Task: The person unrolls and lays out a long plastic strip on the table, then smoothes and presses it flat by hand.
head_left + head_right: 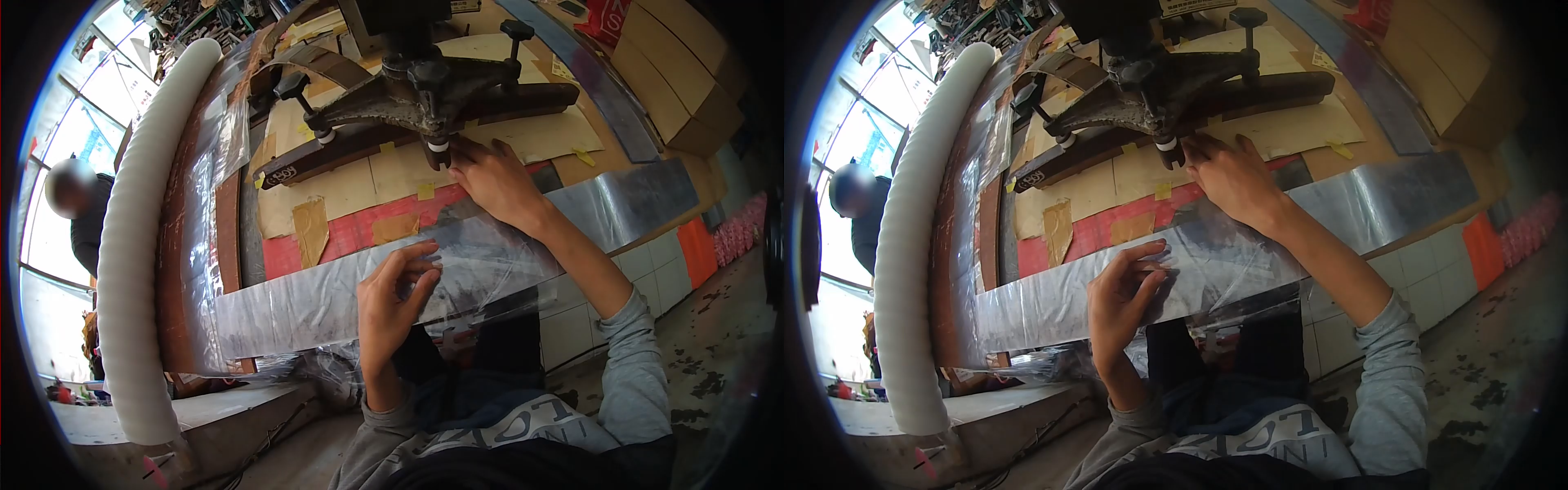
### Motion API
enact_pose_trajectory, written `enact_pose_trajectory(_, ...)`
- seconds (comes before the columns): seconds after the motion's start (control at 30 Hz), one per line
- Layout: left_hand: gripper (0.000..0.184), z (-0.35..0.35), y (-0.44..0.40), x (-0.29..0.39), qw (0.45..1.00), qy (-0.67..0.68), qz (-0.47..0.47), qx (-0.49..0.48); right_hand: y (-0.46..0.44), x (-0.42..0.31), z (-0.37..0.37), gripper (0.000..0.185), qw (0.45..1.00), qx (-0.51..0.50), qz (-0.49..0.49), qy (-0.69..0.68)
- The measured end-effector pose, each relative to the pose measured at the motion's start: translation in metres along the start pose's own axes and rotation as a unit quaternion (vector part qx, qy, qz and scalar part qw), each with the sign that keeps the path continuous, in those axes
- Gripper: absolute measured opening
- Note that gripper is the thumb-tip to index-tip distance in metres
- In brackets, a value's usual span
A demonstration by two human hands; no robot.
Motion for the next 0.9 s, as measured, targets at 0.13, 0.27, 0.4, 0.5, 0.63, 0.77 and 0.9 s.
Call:
enact_pose_trajectory(0.13, 0.031, 0.0000, 0.0002, -0.0001, 1.000, -0.005, -0.008, -0.003, -0.0010, -0.0018, -0.0021, 0.033, 1.000, -0.005, 0.007, -0.004)
enact_pose_trajectory(0.27, 0.030, -0.0004, 0.0000, -0.0004, 1.000, -0.009, -0.002, 0.001, -0.0016, -0.0008, -0.0013, 0.033, 1.000, -0.005, 0.002, -0.003)
enact_pose_trajectory(0.4, 0.030, -0.0010, -0.0003, 0.0016, 1.000, -0.016, -0.007, -0.005, -0.0015, -0.0005, -0.0003, 0.034, 1.000, -0.008, 0.002, -0.003)
enact_pose_trajectory(0.5, 0.031, -0.0017, -0.0005, 0.0036, 1.000, -0.019, 0.011, 0.000, -0.0012, -0.0006, -0.0004, 0.035, 1.000, -0.021, 0.012, -0.001)
enact_pose_trajectory(0.63, 0.028, -0.0017, -0.0005, 0.0061, 0.999, -0.025, 0.002, -0.021, -0.0009, -0.0008, 0.0000, 0.036, 0.999, -0.036, 0.022, 0.004)
enact_pose_trajectory(0.77, 0.025, -0.0019, -0.0010, 0.0042, 1.000, -0.018, 0.011, -0.007, 0.0003, 0.0005, 0.0010, 0.036, 1.000, -0.022, 0.008, 0.002)
enact_pose_trajectory(0.9, 0.024, -0.0014, -0.0010, 0.0022, 1.000, -0.007, 0.014, -0.001, 0.0006, -0.0013, -0.0017, 0.036, 1.000, -0.018, 0.018, -0.001)
Point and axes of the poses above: each hand's wrist, its own y-axis away from the middle knuckle, its own z-axis out of the palm, x = y × z, the point moved 6 cm from there along -y, towards the middle knuckle, and after that the axes turned 13 degrees about -y, right-handed, at the moved point
